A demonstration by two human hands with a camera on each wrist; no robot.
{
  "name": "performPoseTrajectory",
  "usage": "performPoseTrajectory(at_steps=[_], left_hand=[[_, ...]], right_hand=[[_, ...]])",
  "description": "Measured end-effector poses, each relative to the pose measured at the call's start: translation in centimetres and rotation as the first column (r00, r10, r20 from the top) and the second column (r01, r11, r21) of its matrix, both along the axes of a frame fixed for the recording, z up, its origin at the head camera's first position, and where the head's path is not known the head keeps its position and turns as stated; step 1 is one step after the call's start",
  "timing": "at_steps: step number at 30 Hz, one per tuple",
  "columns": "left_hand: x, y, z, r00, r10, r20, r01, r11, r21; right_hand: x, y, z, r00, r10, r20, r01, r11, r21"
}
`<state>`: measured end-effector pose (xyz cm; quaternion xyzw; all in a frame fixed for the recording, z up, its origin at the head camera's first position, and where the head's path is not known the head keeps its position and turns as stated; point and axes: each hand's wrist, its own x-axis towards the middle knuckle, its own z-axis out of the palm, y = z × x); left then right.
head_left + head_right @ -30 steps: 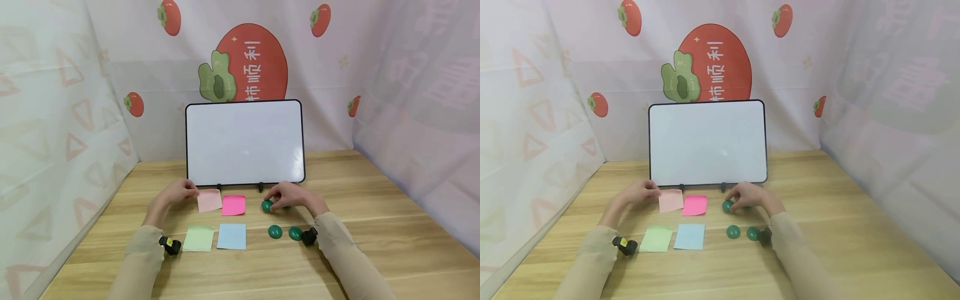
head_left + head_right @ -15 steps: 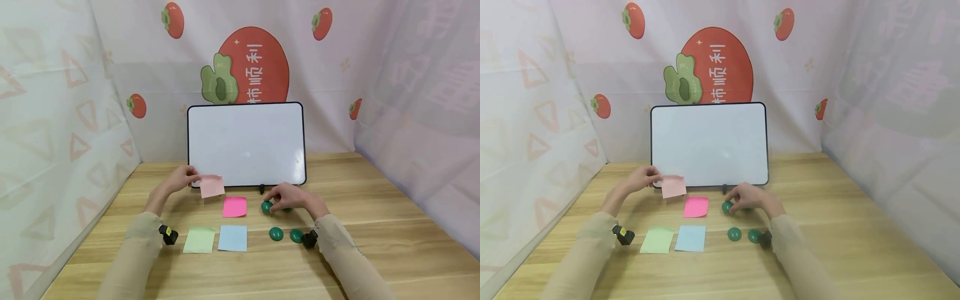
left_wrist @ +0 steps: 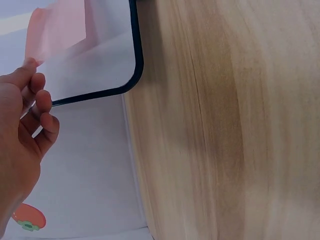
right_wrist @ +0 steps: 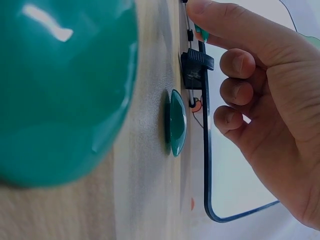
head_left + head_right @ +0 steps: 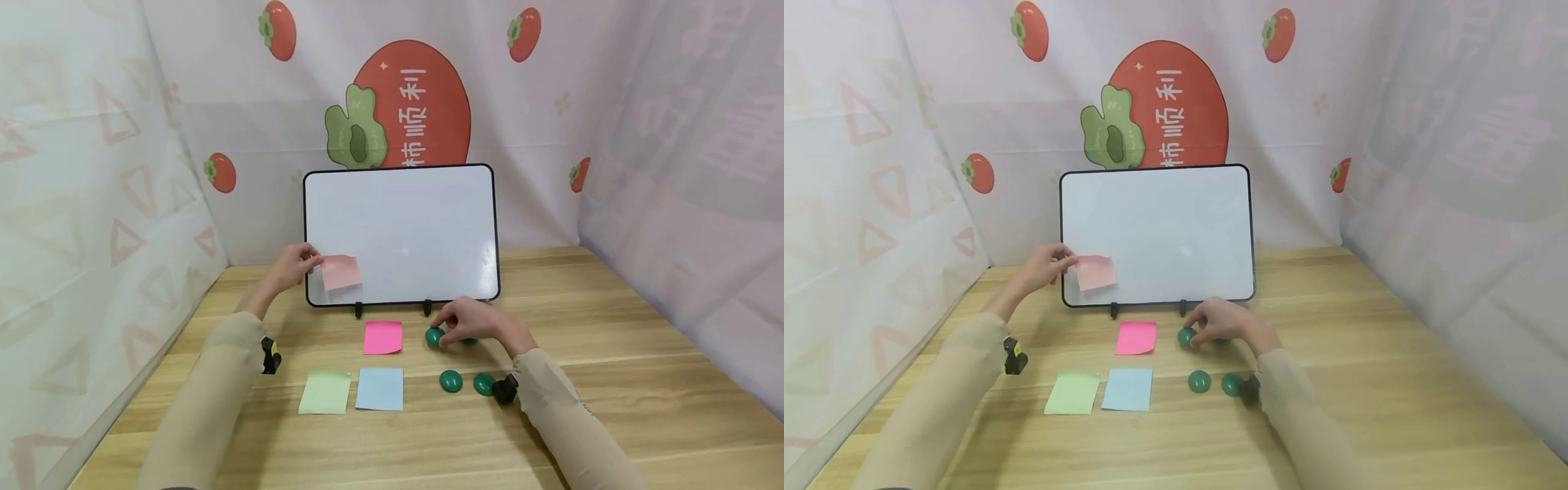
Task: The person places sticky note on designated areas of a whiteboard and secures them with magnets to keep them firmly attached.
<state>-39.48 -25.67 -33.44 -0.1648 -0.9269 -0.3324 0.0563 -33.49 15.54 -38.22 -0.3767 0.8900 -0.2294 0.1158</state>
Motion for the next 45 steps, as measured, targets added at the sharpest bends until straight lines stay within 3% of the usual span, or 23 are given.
performPoseTrajectory(at_steps=[5, 12, 28, 35, 45], left_hand=[[-0.8, 0.0, 0.7, 0.999, 0.039, -0.025, -0.040, 0.998, -0.045], [-1.6, 0.5, 1.2, 0.996, 0.075, -0.049, -0.076, 0.997, -0.018], [-2.0, 0.1, 1.8, 0.995, 0.075, -0.070, -0.077, 0.997, -0.015], [-2.1, 0.3, 1.7, 0.994, 0.089, -0.070, -0.094, 0.994, -0.062], [-2.2, 0.6, 1.5, 0.992, 0.106, -0.074, -0.111, 0.992, -0.061]], right_hand=[[-0.1, 0.1, -0.1, 1.000, 0.005, -0.006, -0.005, 1.000, -0.006], [-0.1, 0.1, -0.2, 1.000, 0.003, -0.025, -0.003, 1.000, 0.008], [-0.3, -0.2, -0.2, 0.998, 0.028, -0.048, -0.032, 0.997, -0.074], [-0.5, -0.8, 0.0, 0.994, 0.051, -0.092, -0.058, 0.996, -0.073], [-1.4, -2.2, 0.8, 0.981, 0.078, -0.176, -0.091, 0.993, -0.070]])
